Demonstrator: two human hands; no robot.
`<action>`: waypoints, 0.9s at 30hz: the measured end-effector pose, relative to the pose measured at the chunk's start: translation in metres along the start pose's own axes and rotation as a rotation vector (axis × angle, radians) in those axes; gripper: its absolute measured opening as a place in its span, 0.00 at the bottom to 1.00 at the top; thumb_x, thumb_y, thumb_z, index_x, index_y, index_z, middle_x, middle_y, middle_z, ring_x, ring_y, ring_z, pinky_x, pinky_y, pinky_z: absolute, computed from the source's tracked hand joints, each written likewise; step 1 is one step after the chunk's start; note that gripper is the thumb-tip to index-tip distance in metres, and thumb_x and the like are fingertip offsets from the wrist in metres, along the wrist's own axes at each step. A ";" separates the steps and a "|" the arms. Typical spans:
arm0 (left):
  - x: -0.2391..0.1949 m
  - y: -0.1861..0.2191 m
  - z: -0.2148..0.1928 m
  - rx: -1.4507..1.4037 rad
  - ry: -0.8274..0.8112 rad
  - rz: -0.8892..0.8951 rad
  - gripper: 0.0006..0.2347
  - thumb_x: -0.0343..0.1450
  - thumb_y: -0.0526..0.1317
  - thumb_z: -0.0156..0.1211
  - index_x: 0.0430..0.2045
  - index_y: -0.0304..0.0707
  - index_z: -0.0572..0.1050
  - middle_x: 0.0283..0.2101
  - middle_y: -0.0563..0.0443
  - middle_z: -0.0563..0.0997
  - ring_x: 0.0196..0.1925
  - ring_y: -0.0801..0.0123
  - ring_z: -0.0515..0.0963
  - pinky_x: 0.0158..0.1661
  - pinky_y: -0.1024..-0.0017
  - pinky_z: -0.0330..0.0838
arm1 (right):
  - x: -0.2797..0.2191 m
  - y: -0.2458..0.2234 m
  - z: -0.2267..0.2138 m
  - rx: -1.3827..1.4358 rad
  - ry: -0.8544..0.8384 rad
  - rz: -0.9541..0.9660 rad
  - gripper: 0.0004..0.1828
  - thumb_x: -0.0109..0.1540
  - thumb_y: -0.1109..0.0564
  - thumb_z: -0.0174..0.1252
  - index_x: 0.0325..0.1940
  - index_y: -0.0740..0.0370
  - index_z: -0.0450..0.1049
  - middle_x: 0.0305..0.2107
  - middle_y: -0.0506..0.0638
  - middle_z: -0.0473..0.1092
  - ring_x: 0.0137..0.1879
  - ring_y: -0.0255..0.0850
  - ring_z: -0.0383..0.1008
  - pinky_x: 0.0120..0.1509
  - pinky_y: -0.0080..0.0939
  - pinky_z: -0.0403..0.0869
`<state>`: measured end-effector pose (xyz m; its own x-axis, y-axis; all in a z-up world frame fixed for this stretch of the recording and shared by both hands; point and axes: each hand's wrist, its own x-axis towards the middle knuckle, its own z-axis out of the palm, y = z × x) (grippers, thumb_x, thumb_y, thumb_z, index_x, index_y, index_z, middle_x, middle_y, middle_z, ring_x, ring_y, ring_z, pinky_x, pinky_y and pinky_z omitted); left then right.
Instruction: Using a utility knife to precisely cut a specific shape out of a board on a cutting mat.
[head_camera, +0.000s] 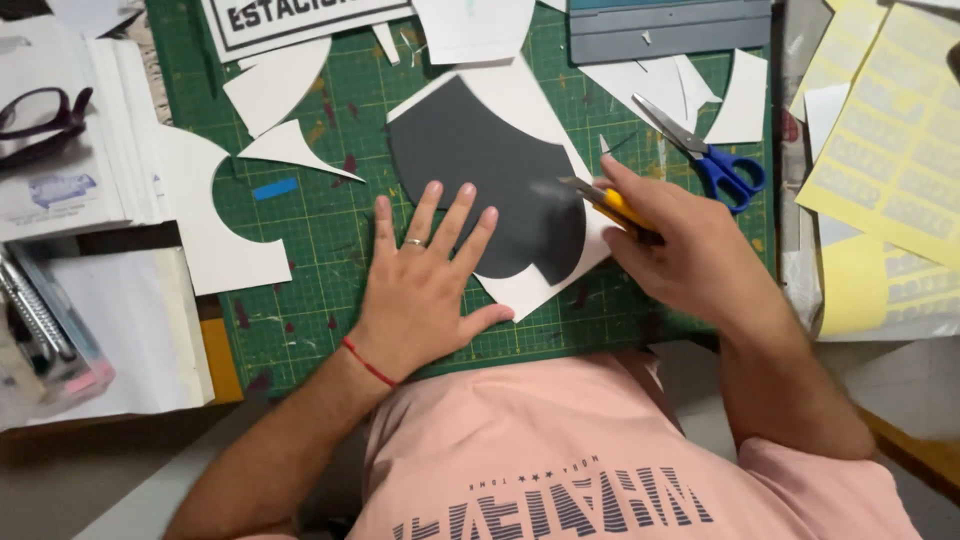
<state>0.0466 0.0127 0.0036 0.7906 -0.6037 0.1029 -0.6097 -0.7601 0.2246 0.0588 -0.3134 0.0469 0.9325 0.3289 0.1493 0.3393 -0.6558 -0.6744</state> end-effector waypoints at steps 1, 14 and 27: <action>0.002 0.006 0.001 -0.003 -0.004 -0.003 0.48 0.72 0.77 0.57 0.82 0.42 0.65 0.86 0.36 0.61 0.87 0.32 0.54 0.76 0.16 0.36 | -0.012 0.008 0.001 0.002 -0.005 0.003 0.43 0.64 0.68 0.74 0.84 0.59 0.71 0.59 0.62 0.82 0.62 0.67 0.83 0.58 0.59 0.82; 0.042 0.011 -0.003 0.127 0.006 -0.045 0.50 0.70 0.81 0.62 0.78 0.40 0.71 0.82 0.33 0.67 0.85 0.39 0.61 0.77 0.25 0.52 | -0.065 0.000 0.023 -0.250 -0.097 -0.130 0.27 0.76 0.62 0.62 0.80 0.61 0.71 0.67 0.57 0.80 0.63 0.51 0.85 0.60 0.52 0.84; 0.055 -0.020 0.012 -0.083 -0.017 0.131 0.37 0.80 0.68 0.63 0.82 0.51 0.67 0.86 0.34 0.56 0.88 0.38 0.54 0.80 0.27 0.49 | -0.059 0.005 0.033 -0.253 -0.142 -0.162 0.29 0.74 0.67 0.59 0.80 0.60 0.71 0.67 0.57 0.79 0.62 0.52 0.85 0.60 0.51 0.84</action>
<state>0.1017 -0.0079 -0.0069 0.7028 -0.7012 0.1202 -0.7004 -0.6522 0.2899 0.0018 -0.3137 0.0104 0.8435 0.5224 0.1252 0.5180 -0.7293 -0.4469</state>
